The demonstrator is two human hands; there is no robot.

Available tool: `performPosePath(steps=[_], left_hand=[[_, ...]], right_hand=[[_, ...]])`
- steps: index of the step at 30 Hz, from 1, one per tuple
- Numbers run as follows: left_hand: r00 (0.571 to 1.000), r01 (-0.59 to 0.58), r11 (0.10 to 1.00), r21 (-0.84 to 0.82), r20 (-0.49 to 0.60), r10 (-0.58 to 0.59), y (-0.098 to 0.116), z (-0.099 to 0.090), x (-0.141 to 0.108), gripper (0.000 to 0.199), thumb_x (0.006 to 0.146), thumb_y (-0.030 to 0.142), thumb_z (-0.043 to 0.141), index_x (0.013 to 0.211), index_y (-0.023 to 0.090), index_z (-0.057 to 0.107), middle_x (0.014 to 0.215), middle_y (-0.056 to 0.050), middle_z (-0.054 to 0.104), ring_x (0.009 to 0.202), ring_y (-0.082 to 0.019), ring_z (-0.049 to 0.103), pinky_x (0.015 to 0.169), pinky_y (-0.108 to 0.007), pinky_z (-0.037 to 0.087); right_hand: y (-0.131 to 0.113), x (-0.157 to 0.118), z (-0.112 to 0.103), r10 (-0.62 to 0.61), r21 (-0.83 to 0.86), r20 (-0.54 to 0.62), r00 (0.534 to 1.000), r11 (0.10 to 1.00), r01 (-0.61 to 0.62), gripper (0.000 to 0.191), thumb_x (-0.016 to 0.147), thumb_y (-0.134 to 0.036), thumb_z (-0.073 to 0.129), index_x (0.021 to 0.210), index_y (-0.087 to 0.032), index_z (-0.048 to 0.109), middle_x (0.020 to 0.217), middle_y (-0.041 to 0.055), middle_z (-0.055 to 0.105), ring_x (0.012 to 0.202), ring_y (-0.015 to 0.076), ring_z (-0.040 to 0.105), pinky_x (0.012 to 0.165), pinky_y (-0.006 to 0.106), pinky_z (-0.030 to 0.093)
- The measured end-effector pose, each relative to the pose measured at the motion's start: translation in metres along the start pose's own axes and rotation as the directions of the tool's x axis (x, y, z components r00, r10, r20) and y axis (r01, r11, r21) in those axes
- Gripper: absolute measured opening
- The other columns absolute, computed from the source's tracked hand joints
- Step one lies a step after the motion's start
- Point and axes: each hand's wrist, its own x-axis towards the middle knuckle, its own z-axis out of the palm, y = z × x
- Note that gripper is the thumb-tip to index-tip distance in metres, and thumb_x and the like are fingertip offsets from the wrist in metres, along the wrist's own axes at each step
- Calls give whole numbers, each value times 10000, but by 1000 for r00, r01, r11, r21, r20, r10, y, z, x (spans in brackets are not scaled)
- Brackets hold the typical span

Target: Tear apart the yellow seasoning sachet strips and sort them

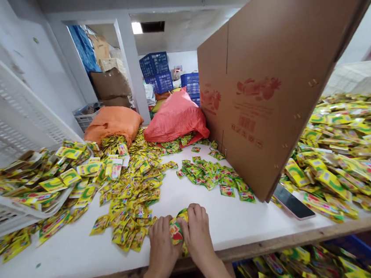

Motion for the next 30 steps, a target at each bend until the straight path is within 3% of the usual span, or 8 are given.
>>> performPosePath(steps=[5,12,16,19,24,27,30], left_hand=[[999,35,999,-7,-29,-36,-3,-5,2,441,614,149,595,1032,215,470,982,-74,538,957,-282,464,845,-423,303],[996,45,998,-52,-70,-49,6,-4,-2,350,685,170,558,1022,183,464,961,-61,543,959,-255,481,887,-420,302],[974,156,986,-58,-155,-163,9,-1,1,332,719,205,550,1030,160,444,973,-90,544,989,-273,480,860,-423,332],[960,206,975,-83,-178,-218,11,4,-1,349,710,177,550,1037,149,431,1018,-115,532,1021,-287,470,858,-435,335],[956,241,919,-311,-87,-281,7,6,-15,406,731,169,530,1109,147,383,1147,-159,478,1145,-312,408,918,-482,304],[979,195,785,-588,65,-194,-8,-6,-24,469,800,257,494,1214,181,288,1179,-138,478,1120,-256,462,932,-426,351],[979,203,640,-741,155,-132,-25,-18,-30,448,843,273,439,1250,213,262,1140,-112,528,1042,-218,538,888,-379,421]], right_hand=[[-1,0,-9,-62,25,144,988,998,60,160,882,-275,375,1002,-207,458,928,60,510,851,222,468,738,368,388],[0,1,-7,-129,21,193,973,992,127,173,874,-240,397,998,-219,516,995,64,559,909,221,485,759,350,380],[-3,-3,-4,-58,75,121,991,996,49,212,883,-300,397,1041,-233,523,1075,65,547,1003,222,472,823,368,365],[-8,-4,0,-8,83,124,992,997,-2,219,882,-311,394,886,-216,591,1043,77,564,1026,242,458,834,392,348],[-11,0,3,-24,152,279,960,988,-19,314,899,-320,355,804,-219,637,982,79,592,1053,257,449,856,412,334],[-6,2,2,-102,338,347,932,941,-23,212,879,-292,399,869,-209,594,898,51,593,936,209,516,821,344,385],[1,-5,9,-40,492,291,956,863,-113,199,823,-278,498,1009,-207,496,902,29,573,782,159,545,722,273,429]])
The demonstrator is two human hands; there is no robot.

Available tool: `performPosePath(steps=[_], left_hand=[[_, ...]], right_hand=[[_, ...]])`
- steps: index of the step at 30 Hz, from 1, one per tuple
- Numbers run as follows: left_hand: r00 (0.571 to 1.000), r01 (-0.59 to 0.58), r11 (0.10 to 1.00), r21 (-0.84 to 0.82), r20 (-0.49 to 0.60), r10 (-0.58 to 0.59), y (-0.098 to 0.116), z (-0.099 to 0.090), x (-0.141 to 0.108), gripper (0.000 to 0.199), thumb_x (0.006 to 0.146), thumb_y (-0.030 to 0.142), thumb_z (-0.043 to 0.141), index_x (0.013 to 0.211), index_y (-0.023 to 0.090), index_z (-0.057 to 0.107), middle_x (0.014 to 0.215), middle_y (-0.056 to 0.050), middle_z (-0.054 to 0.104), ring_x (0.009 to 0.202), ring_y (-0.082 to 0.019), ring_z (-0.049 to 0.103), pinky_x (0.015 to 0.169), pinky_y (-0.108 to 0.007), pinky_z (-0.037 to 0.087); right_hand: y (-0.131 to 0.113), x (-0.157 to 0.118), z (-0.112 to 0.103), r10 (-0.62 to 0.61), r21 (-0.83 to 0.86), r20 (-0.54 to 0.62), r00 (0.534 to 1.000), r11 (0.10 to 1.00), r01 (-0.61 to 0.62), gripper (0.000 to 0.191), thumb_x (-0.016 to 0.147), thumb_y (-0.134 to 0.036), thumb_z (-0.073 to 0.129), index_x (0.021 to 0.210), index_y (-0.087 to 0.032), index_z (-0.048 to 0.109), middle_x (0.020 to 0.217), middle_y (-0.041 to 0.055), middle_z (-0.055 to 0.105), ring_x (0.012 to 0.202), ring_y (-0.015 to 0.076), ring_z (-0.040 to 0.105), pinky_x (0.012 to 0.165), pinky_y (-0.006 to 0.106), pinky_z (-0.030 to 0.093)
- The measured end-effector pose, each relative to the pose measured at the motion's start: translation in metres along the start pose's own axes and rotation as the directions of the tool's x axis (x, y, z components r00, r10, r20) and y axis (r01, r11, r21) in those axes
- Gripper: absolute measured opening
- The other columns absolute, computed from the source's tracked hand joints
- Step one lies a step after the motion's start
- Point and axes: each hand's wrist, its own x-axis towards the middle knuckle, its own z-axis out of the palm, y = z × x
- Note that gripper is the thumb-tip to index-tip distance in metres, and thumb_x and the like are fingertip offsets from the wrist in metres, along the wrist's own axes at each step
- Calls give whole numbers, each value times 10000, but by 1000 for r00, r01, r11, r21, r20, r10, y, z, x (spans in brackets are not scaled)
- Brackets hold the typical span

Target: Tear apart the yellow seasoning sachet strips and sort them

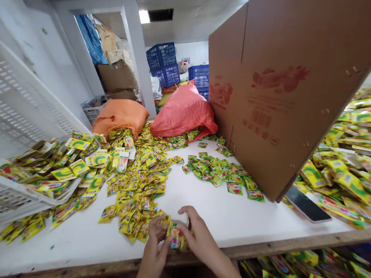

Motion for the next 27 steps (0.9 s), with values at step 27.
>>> performPosePath(steps=[27], left_hand=[[993,-70,997,19,-91,71,15,-13,24,136,778,269,556,825,174,642,856,-56,662,844,-190,612,790,-306,483]], right_hand=[[-4,5,14,-25,-25,-24,999,999,24,183,836,-300,487,887,-198,630,851,37,654,771,167,595,714,248,455]])
